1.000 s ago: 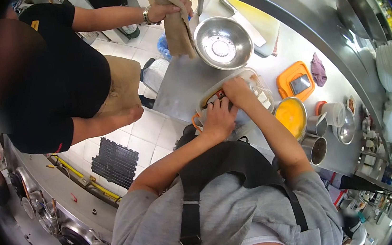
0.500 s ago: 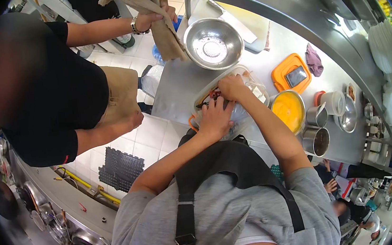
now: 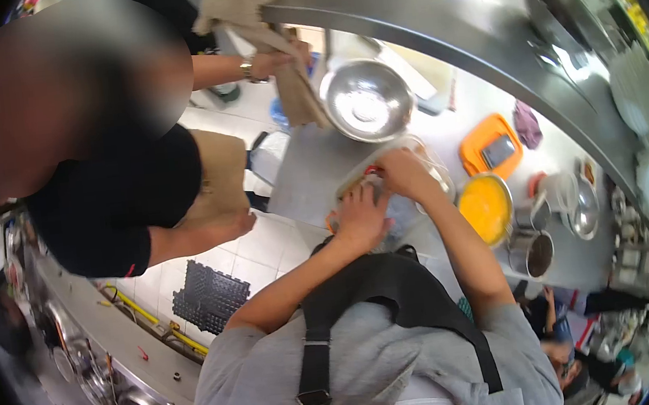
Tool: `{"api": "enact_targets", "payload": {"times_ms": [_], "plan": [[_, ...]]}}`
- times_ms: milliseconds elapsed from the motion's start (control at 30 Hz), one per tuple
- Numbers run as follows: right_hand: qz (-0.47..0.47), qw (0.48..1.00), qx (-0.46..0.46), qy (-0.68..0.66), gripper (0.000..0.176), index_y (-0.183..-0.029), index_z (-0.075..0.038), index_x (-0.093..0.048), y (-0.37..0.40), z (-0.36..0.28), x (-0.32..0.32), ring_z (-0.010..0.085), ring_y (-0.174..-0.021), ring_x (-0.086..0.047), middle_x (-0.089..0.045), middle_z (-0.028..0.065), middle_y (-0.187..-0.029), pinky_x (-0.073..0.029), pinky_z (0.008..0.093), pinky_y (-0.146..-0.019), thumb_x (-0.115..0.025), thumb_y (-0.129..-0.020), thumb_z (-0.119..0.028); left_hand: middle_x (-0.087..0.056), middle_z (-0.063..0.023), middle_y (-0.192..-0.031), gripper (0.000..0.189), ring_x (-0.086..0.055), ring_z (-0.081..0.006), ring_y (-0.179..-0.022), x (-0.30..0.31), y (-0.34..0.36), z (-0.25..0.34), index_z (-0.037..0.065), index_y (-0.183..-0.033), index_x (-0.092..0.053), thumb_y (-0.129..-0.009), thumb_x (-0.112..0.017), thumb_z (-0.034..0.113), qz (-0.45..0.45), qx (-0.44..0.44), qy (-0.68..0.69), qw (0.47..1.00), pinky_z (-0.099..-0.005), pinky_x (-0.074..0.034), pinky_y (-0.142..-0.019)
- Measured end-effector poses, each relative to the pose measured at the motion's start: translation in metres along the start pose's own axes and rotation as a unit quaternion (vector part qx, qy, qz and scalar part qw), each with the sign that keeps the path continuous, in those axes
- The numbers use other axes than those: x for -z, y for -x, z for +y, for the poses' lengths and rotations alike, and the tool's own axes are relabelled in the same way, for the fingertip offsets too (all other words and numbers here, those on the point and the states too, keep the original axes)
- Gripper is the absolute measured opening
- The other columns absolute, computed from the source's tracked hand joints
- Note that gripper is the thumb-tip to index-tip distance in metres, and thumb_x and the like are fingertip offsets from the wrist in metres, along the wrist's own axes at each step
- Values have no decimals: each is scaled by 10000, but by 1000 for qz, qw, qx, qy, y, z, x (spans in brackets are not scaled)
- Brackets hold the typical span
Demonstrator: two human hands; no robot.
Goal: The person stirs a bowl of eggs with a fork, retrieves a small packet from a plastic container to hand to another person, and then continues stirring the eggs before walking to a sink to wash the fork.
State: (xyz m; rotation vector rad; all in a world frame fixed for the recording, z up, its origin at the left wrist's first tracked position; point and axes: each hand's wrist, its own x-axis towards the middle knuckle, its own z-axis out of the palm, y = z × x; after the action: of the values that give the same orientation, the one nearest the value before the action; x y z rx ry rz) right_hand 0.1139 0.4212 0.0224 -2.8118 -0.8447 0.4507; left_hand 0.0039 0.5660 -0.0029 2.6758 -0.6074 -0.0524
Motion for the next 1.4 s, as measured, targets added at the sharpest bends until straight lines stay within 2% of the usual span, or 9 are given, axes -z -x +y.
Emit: {"api": "enact_targets", "payload": {"times_ms": [167, 300, 433, 533, 933, 1167, 1200, 1300, 1400], "plan": [[170, 921, 46, -347, 197, -1065, -2, -665, 9, -17, 42, 254, -775, -692, -700, 139, -819, -523, 359, -705, -615, -910, -114, -484, -292, -1315, 647, -522, -436, -1187, 24, -18, -10, 24, -1445, -376, -927, -580, 353, -139, 110, 93, 980, -501, -419, -1000], [-10, 818, 40, -573, 135, -994, 18, -644, 6, -61, 83, 108, -734, -643, -676, 57, -790, -503, 265, -671, -584, -963, -100, -499, -278, -1313, 604, -518, -430, -1189, -15, -35, -38, 25, -1407, -417, -944, -552, 389, -76, 79, 126, 986, -493, -451, -968], [-44, 826, 116, -549, 193, -1115, 19, -629, 2, -122, 81, 83, -667, -611, -670, 53, -801, -493, 244, -605, -578, -977, -106, -490, -307, -1312, 601, -553, -466, -1110, -44, -22, -55, 13, -1417, -399, -968, -516, 395, 73, -79, 346, 932, -482, -462, -947], [-208, 783, 82, -580, 242, -1180, 25, -610, 1, -157, 94, 82, -647, -597, -670, 55, -813, -495, 247, -588, -579, -976, -102, -494, -305, -1289, 611, -556, -455, -1091, -51, -17, -58, 15, -1426, -392, -971, -512, 405, 81, -69, 256, 961, -479, -464, -933], [-186, 733, 151, -637, 269, -1180, 55, -583, -25, -186, 49, 121, -722, -653, -665, 74, -890, -534, 249, -658, -634, -950, -75, -509, -298, -1201, 652, -572, -412, -1016, -50, -12, -56, 24, -1462, -363, -981, -494, 445, 64, -27, 129, 989, -470, -470, -877], [-134, 690, 54, -709, 237, -1064, 25, -620, -63, -188, 49, 118, -584, -614, -629, 40, -774, -514, 249, -571, -657, -943, -176, -494, -323, -1139, 699, -562, -418, -963, -49, -13, -58, 42, -1503, -321, -978, -489, 471, 118, -71, 221, 965, -489, -450, -848], [-118, 700, 56, -702, 230, -1048, 21, -629, -74, -190, 50, 114, -568, -608, -626, 37, -756, -511, 246, -560, -649, -944, -183, -521, -252, -1240, 840, -490, -395, -1177, -30, -11, -53, -41, -1514, -257, -885, -579, 412, 22, -24, 212, 977, -483, -304, -1053], [-85, 718, 46, -689, 228, -1037, 29, -634, -90, -196, 59, 111, -568, -601, -633, 43, -764, -517, 238, -543, -646, -946, -180, -541, -248, -1208, 859, -493, -387, -1172, -33, -5, -56, -44, -1512, -259, -875, -591, 427, 179, -115, 132, 968, -482, -320, -1045], [-52, 723, 41, -687, 231, -1039, 43, -645, -104, -199, 56, 104, -571, -600, -643, 50, -773, -522, 232, -524, -642, -946, -169, -416, -367, -1347, 731, -504, -495, -1121, -45, -6, -62, 32, -1525, -273, -956, -514, 423, 103, -106, 165, 975, -543, -376, -988]]}}
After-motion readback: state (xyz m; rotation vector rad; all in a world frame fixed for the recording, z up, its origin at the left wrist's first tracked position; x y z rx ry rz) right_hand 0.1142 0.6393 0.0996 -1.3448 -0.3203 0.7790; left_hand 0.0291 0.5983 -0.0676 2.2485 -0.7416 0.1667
